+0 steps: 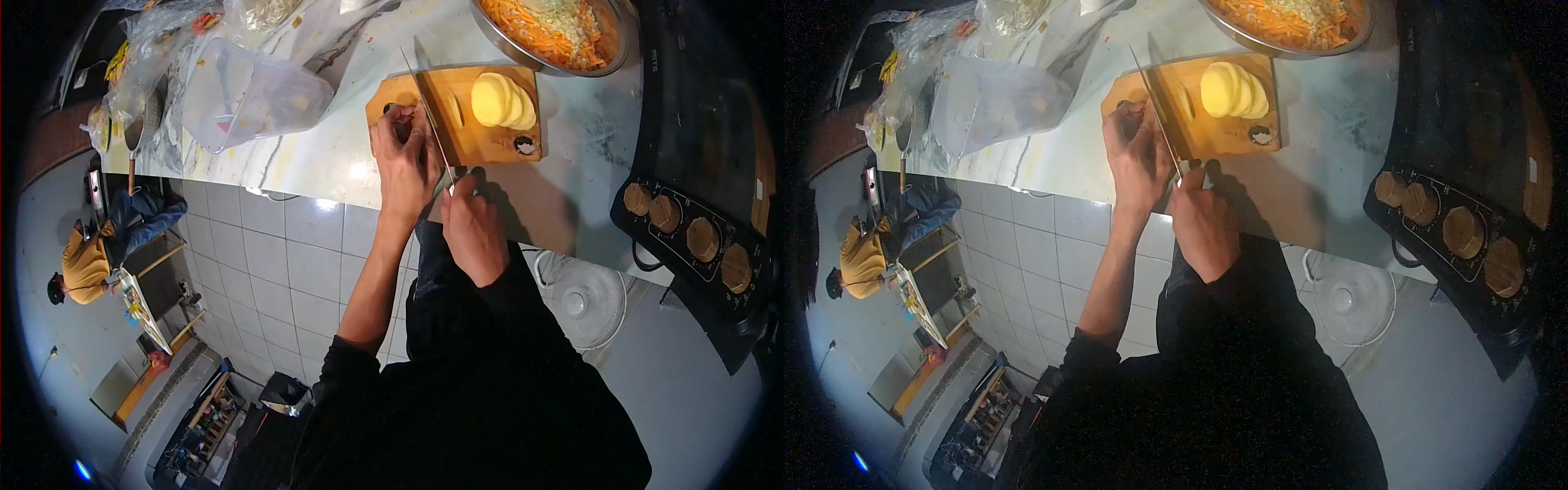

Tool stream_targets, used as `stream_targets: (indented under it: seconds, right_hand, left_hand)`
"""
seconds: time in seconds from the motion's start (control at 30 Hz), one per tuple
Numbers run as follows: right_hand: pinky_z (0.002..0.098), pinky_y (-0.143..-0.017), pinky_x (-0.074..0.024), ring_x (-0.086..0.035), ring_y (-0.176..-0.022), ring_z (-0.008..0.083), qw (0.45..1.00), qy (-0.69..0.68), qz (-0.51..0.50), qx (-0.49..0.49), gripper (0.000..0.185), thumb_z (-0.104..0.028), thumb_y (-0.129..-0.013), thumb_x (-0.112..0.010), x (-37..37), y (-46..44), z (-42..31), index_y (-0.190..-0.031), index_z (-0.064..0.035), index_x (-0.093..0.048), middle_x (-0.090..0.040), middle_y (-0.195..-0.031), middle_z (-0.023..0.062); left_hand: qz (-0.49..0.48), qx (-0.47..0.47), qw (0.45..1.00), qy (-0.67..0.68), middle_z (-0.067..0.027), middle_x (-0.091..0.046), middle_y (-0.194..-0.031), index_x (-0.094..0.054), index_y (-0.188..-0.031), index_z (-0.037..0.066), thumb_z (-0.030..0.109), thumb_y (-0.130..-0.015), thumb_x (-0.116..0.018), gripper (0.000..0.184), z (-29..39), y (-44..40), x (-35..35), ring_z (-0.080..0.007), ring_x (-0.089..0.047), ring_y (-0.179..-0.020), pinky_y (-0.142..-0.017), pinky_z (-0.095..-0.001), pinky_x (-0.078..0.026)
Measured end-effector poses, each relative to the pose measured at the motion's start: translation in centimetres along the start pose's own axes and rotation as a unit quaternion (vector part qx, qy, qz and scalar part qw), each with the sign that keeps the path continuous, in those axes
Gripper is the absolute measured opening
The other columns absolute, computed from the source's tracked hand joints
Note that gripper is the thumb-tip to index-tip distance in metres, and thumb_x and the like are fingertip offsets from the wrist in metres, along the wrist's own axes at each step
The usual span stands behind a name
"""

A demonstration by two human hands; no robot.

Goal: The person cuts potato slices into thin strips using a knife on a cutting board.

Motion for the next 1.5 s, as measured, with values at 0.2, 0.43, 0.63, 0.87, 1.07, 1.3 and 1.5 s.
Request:
stream_targets:
  seconds: [0.2,0.43,0.63,0.87,1.07,1.3,1.5]
  right_hand:
    - [0.0472,-0.058,-0.0567,-0.069,-0.066,0.0391,0.999,0.031,0.035,0.007,0.023,-0.022,-0.097,-0.055,0.0,-0.9,0.0,-0.093,0.0001,-0.049,-0.068,-0.072,0.0233]
    - [0.0526,-0.059,-0.0529,-0.066,-0.069,0.0438,1.0,0.016,0.0,-0.013,0.025,-0.022,-0.098,-0.054,0.5,-0.4,1.2,-0.099,0.0016,-0.047,-0.065,-0.071,0.0252]
    - [0.0502,-0.058,-0.0539,-0.067,-0.066,0.0416,0.999,0.051,0.011,-0.01,0.024,-0.023,-0.097,-0.055,1.2,0.8,2.0,-0.1,0.0002,-0.049,-0.064,-0.066,0.024]
    - [0.0562,-0.059,-0.0488,-0.062,-0.066,0.0477,1.0,-0.025,-0.002,-0.003,0.022,-0.019,-0.098,-0.052,0.8,0.4,0.9,-0.1,0.0022,-0.045,-0.062,-0.068,0.0266]
    - [0.0565,-0.058,-0.0487,-0.062,-0.065,0.048,0.999,-0.038,0.014,0.019,0.024,-0.02,-0.098,-0.053,0.3,0.0,0.1,-0.101,0.0027,-0.045,-0.061,-0.066,0.0275]
    - [0.0548,-0.059,-0.0509,-0.064,-0.069,0.0467,1.0,-0.011,-0.009,-0.004,0.026,-0.02,-0.098,-0.053,0.3,-0.1,-0.2,-0.1,0.0048,-0.045,-0.061,-0.066,0.0283]
    - [0.0533,-0.058,-0.0526,-0.065,-0.069,0.0458,1.0,-0.015,0.012,0.006,0.025,-0.019,-0.097,-0.054,0.1,-0.3,-0.2,-0.097,0.0042,-0.044,-0.063,-0.069,0.0274]
  left_hand:
    - [-0.004,-0.002,1.0,-0.005,-0.0247,-0.05,-0.118,-0.068,-0.114,-0.007,-0.001,-0.083,-0.062,0.032,-0.1,-0.1,0.0,-0.0389,-0.052,-0.11,-0.094,-0.0446,-0.045]
    - [0.004,-0.015,0.999,-0.028,-0.0246,-0.051,-0.118,-0.068,-0.115,-0.006,0.0,-0.082,-0.064,0.035,0.3,-0.1,0.1,-0.0392,-0.052,-0.109,-0.094,-0.0449,-0.045]
    - [0.004,-0.001,1.0,-0.017,-0.0245,-0.051,-0.118,-0.067,-0.118,-0.005,0.0,-0.08,-0.064,0.038,0.2,0.1,0.1,-0.0387,-0.051,-0.111,-0.095,-0.0451,-0.045]
    - [0.012,-0.005,1.0,-0.025,-0.0241,-0.052,-0.119,-0.068,-0.116,-0.005,-0.002,-0.08,-0.065,0.036,0.3,0.1,0.1,-0.0378,-0.053,-0.109,-0.093,-0.0443,-0.047]
    - [0.023,-0.001,0.999,-0.025,-0.0241,-0.052,-0.119,-0.068,-0.116,-0.004,-0.002,-0.082,-0.064,0.034,0.2,0.1,0.1,-0.0371,-0.053,-0.11,-0.093,-0.0439,-0.047]
    - [0.015,-0.007,0.999,-0.028,-0.023,-0.052,-0.119,-0.068,-0.115,-0.004,-0.002,-0.082,-0.064,0.034,0.2,0.2,0.1,-0.0373,-0.053,-0.111,-0.094,-0.0441,-0.047]
    - [0.02,-0.006,0.999,-0.024,-0.0229,-0.053,-0.118,-0.069,-0.115,-0.003,-0.002,-0.082,-0.064,0.033,0.2,0.1,0.2,-0.0374,-0.053,-0.111,-0.093,-0.0437,-0.047]
Point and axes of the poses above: each hand's wrist, its own y-axis away from the middle knuckle, its own x-axis out of the back of the hand, z = x × y, the point moved 9 cm from there along -y, towards the middle knuckle
